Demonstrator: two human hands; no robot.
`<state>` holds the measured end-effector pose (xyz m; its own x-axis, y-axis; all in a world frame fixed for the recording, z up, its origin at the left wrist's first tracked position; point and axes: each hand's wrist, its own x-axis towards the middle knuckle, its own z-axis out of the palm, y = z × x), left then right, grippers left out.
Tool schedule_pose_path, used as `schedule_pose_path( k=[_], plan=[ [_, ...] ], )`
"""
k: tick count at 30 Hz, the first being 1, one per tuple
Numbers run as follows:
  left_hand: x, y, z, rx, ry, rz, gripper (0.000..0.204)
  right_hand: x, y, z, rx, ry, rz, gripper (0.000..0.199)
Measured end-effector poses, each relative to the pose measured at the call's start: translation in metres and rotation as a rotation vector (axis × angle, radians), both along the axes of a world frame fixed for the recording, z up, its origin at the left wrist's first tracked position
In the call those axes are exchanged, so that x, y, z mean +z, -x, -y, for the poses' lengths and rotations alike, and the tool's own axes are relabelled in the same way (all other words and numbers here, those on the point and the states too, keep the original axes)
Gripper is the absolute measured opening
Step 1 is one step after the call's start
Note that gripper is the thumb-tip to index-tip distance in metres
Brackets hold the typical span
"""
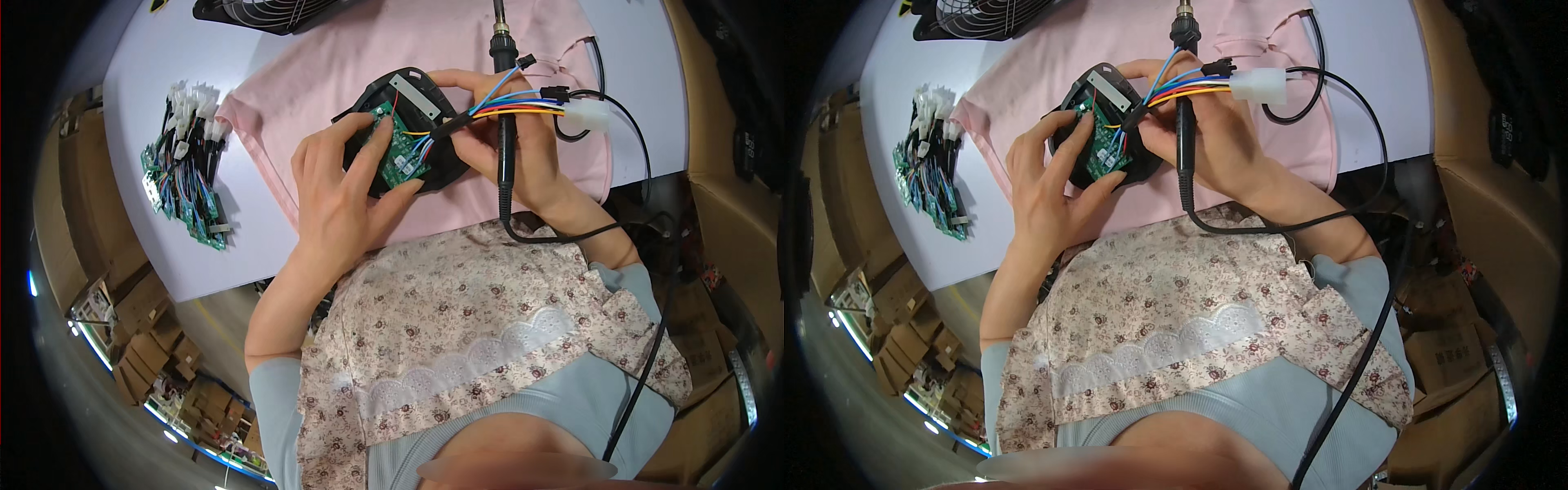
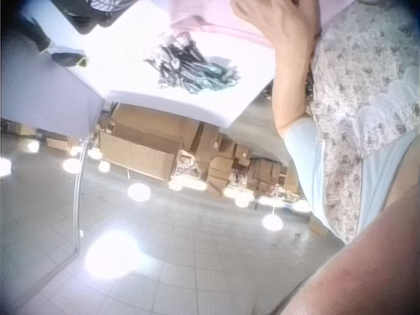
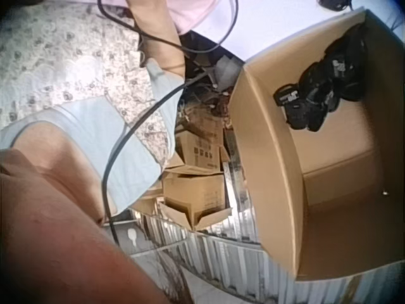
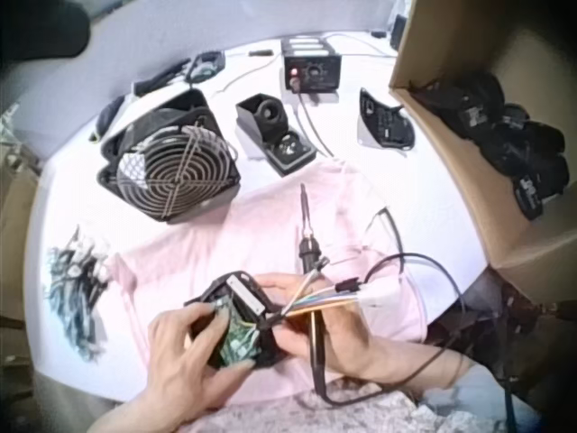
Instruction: The person solders wires onto a green circuit board inside a plastic enclosure using a soldering iron.
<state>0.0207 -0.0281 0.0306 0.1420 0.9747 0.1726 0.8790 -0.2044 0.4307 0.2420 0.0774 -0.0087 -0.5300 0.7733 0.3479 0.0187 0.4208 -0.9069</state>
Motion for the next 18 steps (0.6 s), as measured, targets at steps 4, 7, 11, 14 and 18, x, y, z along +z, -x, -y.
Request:
schedule_pose_path(
  k=[4,7,11,14,18],
  plan=[
    [0.0015,-0.0007,-0.0007,0.008,0.01,-0.009,0.074,0.0022,-0.0001,-0.0012,0.013,-0.031,-0.017,0.036],
    [0.0022,-0.0011,-0.0008,0.027,0.011,-0.053,0.072,0.0031,-0.0001,-0.0003,0.008,0.002,0.012,0.037],
    [0.0012,-0.0016,-0.002,0.039,0.033,-0.074,0.072,0.0001,0.0006,-0.0033,-0.004,-0.094,0.017,0.037],
    [0.0019,-0.0034,-0.0001,0.058,0.055,-0.135,0.071,-0.0026,0.0001,-0.0035,-0.002,-0.068,0.02,0.036],
    [0.0026,-0.0038,-0.0004,0.071,0.022,-0.233,0.071,-0.0049,0.0013,0.0001,-0.03,0.03,-0.009,0.031]
  ],
)
